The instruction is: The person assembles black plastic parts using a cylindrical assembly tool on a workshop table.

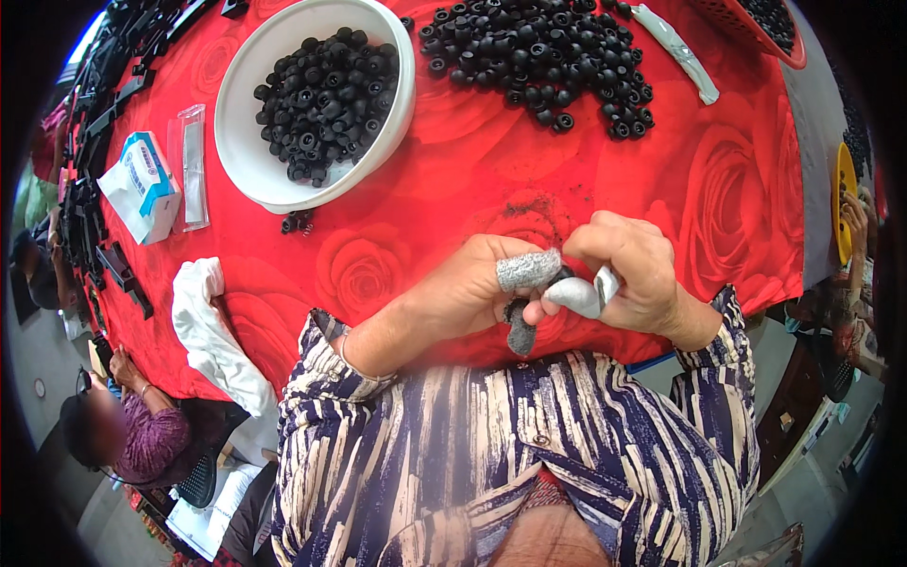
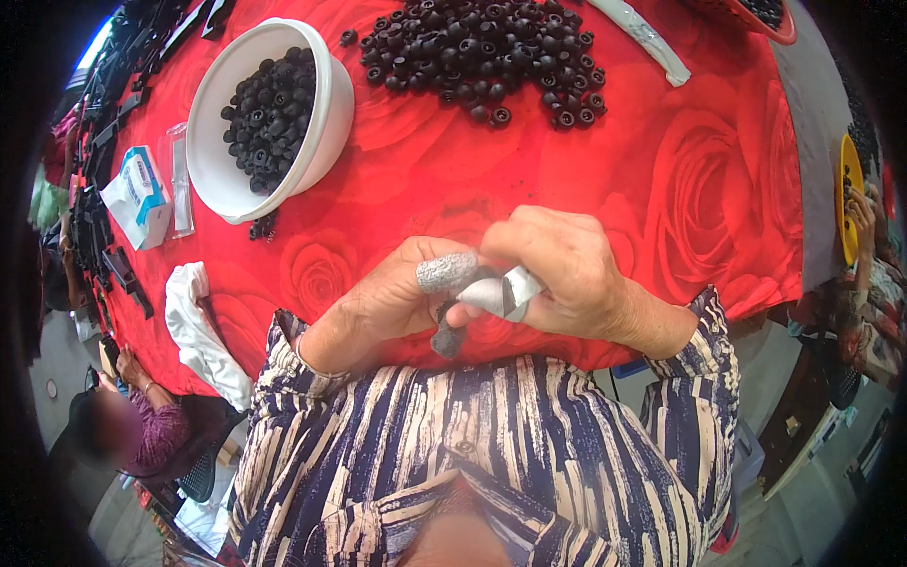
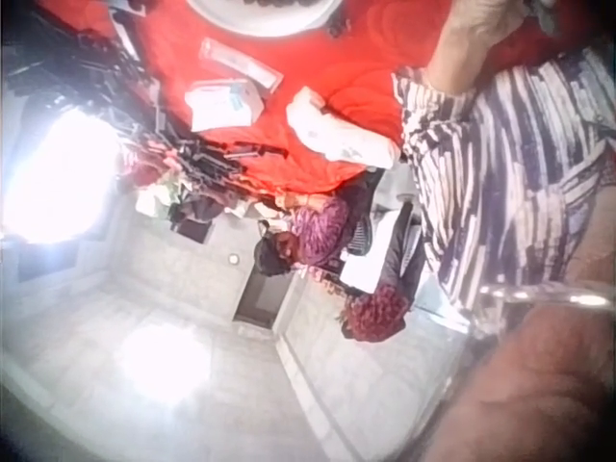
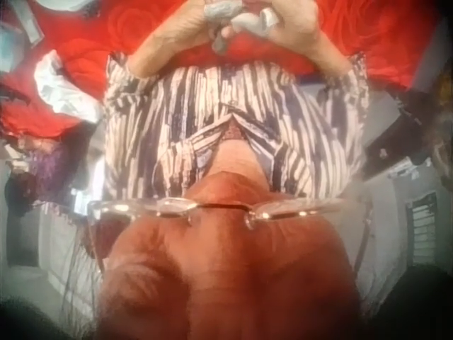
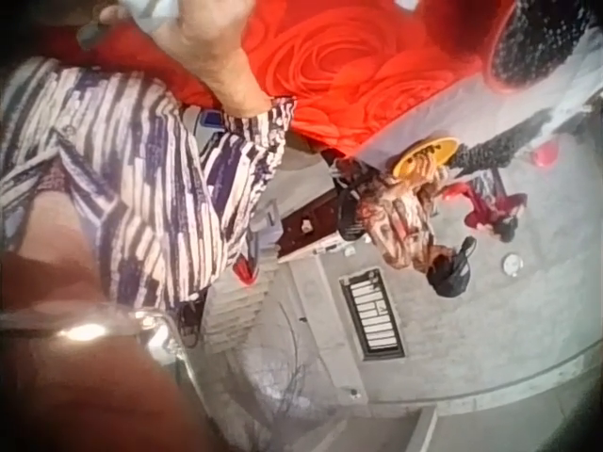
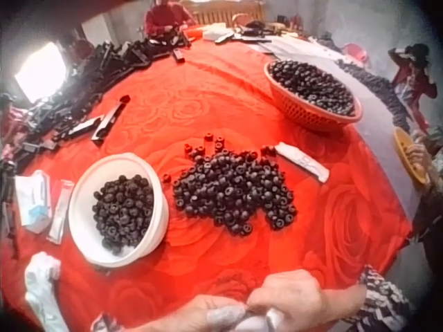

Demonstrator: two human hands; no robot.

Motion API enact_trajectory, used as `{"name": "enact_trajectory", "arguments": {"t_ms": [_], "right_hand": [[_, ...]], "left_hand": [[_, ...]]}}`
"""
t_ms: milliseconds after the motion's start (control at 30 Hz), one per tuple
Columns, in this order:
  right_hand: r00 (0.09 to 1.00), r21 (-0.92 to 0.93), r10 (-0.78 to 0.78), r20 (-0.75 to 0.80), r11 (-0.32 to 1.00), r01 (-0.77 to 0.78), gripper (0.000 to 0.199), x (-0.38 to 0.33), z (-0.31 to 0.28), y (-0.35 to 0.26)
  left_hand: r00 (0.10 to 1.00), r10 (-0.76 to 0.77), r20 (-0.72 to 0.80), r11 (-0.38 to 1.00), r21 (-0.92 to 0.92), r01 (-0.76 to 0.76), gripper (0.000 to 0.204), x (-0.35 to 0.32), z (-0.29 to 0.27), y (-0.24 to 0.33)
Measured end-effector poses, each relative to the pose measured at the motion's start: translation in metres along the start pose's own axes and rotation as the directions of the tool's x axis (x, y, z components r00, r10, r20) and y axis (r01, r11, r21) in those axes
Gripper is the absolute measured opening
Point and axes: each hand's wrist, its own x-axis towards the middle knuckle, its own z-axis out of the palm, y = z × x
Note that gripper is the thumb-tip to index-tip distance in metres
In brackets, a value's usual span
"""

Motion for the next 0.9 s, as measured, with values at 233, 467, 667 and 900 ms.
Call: {"name": "enact_trajectory", "arguments": {"t_ms": [233, 467, 667, 900], "right_hand": [[0.996, 0.037, -0.017, 0.083, 0.999, 0.014, 0.030, -0.002, -0.002, 0.012], [0.999, -0.011, -0.023, 0.033, 1.000, 0.023, 0.031, 0.000, 0.000, 0.005], [0.998, -0.011, -0.059, 0.029, 0.998, 0.060, 0.035, -0.004, 0.002, 0.010], [0.991, -0.050, -0.136, -0.001, 0.989, 0.136, 0.036, -0.004, 0.001, 0.006]], "left_hand": [[0.988, 0.144, -0.053, 0.989, 0.051, -0.141, 0.018, 0.002, -0.002, -0.006], [0.990, 0.131, -0.055, 0.991, -0.009, -0.131, 0.019, 0.001, -0.003, -0.003], [0.974, 0.195, -0.112, 0.977, 0.113, -0.182, 0.022, -0.002, 0.004, -0.003], [0.989, 0.129, -0.068, 0.988, 0.094, -0.123, 0.022, -0.002, 0.001, 0.001]]}}
